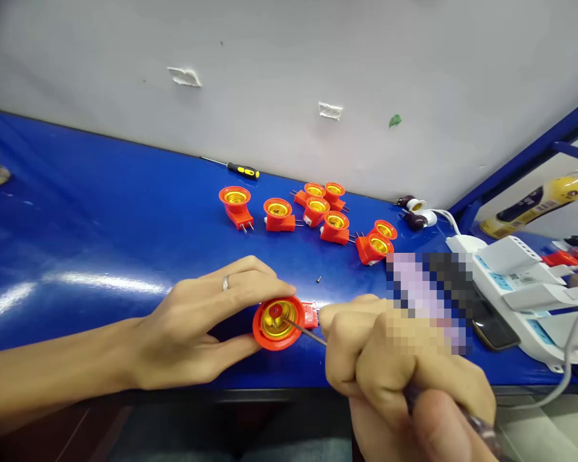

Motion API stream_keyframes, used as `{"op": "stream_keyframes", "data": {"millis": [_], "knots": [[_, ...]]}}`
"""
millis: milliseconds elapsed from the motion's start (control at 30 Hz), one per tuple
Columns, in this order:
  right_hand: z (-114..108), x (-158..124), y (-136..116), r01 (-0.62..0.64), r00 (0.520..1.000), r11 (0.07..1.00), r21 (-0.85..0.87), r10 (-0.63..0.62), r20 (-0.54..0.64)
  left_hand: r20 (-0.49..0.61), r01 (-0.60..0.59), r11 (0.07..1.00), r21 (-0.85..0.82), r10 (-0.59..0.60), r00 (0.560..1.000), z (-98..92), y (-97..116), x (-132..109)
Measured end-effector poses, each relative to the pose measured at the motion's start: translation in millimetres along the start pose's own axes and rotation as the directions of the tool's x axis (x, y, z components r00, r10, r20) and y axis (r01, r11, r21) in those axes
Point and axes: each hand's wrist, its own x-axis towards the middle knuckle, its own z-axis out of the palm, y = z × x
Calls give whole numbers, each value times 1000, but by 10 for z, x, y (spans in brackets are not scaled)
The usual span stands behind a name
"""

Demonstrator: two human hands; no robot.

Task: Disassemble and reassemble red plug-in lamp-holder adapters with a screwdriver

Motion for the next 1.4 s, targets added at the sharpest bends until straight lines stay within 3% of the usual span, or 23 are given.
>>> {"op": "stream_keyframes", "data": {"millis": [167,300,633,767,967,1200,1300,1400], "knots": [[68,-1,-43,13,998,985,-170,-1,68,9,-9,1000,10,9,1000,-10,-2,3],[101,34,-52,-7,990,989,-145,27,138,8,-16,1000,9,16,1000,-5,-11,-5],[105,43,-22,1,996,990,-143,11,83,9,0,1000,18,0,1000,-2,-3,-4],[117,73,-21,-30,978,989,-143,58,198,10,-4,1000,2,4,1000,5,-15,-10],[253,97,24,-38,999,998,-43,38,-1,9,5,1000,4,-5,1000,-5,-1,0],[247,26,38,10,999,998,-59,-8,41,12,26,1000,2,-26,1000,7,17,2],[269,15,47,62,998,996,-64,-63,-7,0,43,999,-8,-43,999,6,16,1],[290,32,26,14,1000,1000,-27,-14,-16,3,6,1000,-21,-6,1000,-4,18,3]]}}
